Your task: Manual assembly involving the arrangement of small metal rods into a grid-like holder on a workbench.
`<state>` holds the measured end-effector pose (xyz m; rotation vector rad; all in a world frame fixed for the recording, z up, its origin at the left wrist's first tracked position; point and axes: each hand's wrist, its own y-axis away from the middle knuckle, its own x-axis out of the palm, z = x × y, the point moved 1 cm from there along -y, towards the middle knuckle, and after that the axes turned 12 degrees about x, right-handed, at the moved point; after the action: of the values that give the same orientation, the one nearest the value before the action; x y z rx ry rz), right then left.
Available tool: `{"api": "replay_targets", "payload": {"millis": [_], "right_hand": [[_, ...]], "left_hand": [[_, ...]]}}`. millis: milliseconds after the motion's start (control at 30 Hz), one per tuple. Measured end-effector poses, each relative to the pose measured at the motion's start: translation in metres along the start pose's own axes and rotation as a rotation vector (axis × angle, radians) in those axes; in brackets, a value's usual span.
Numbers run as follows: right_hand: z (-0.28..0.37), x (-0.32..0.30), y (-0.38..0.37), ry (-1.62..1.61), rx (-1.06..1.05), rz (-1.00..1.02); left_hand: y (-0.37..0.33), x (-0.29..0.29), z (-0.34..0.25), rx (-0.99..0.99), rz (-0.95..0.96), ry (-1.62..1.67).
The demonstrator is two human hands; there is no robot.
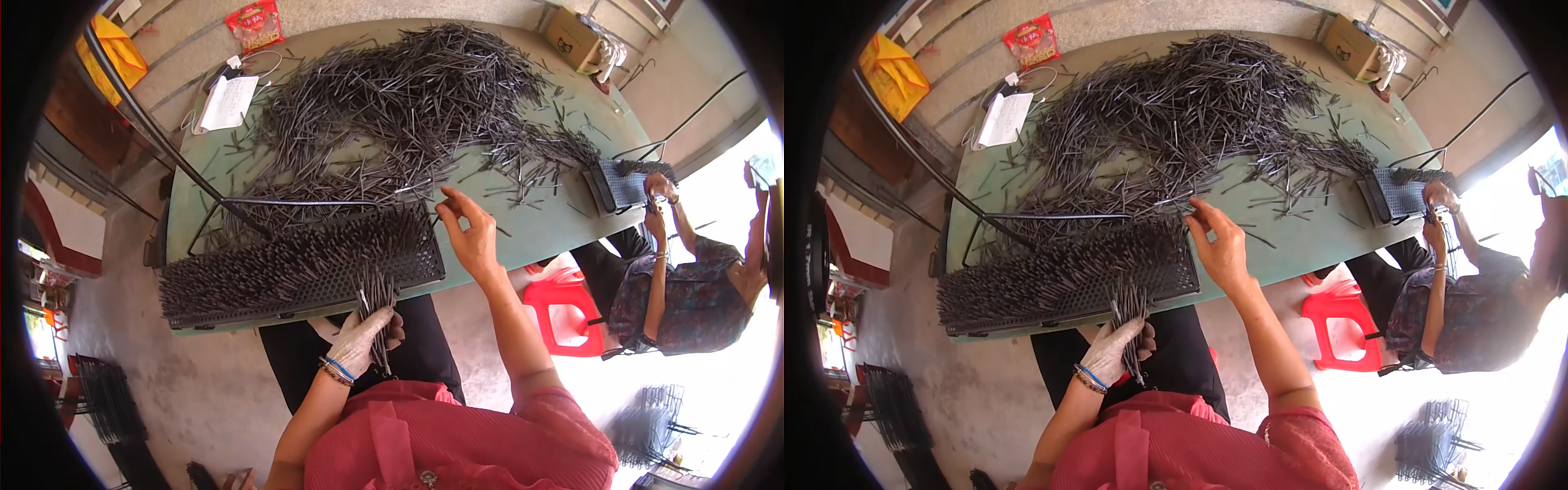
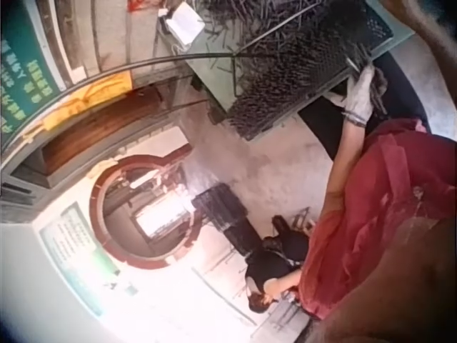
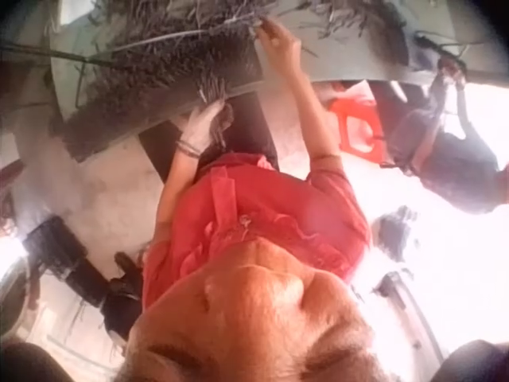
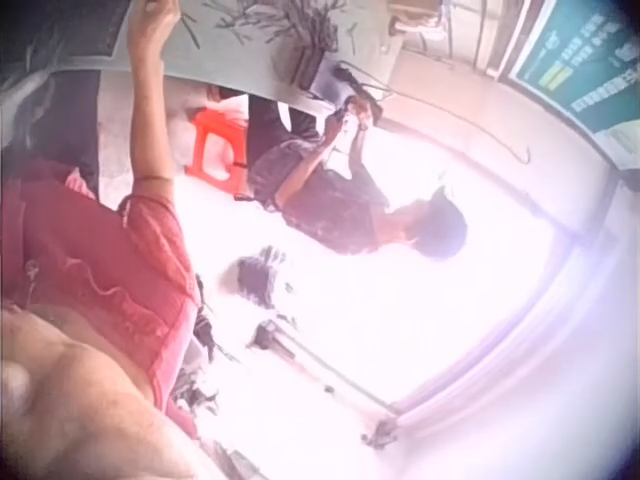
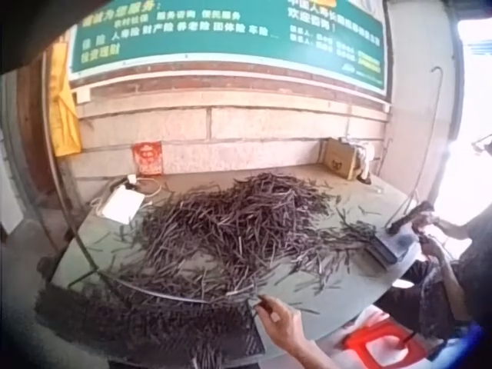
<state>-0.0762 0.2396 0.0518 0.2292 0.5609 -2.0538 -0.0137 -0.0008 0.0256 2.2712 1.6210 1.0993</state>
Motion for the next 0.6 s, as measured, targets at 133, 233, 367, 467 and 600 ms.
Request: {"api": "replay_targets", "payload": {"millis": [133, 233, 367, 467, 600], "right_hand": [[-0.002, 0.004, 0.005, 0.041, -0.085, 0.013], [-0.010, 0.010, 0.008, 0.076, -0.080, 0.036], [-0.013, 0.010, 0.013, 0.168, -0.154, 0.065], [-0.006, 0.010, 0.015, 0.238, -0.216, 0.106], [0.016, 0.005, 0.027, 0.180, -0.118, 0.044]], "left_hand": [[0.001, -0.004, -0.003, -0.008, 0.067, -0.040], [0.000, -0.008, -0.004, -0.020, 0.098, -0.038], [-0.002, -0.011, -0.004, -0.025, 0.123, -0.093], [-0.002, -0.014, -0.004, -0.029, 0.149, -0.110], [0.000, -0.015, -0.009, -0.023, 0.208, -0.058]]}}
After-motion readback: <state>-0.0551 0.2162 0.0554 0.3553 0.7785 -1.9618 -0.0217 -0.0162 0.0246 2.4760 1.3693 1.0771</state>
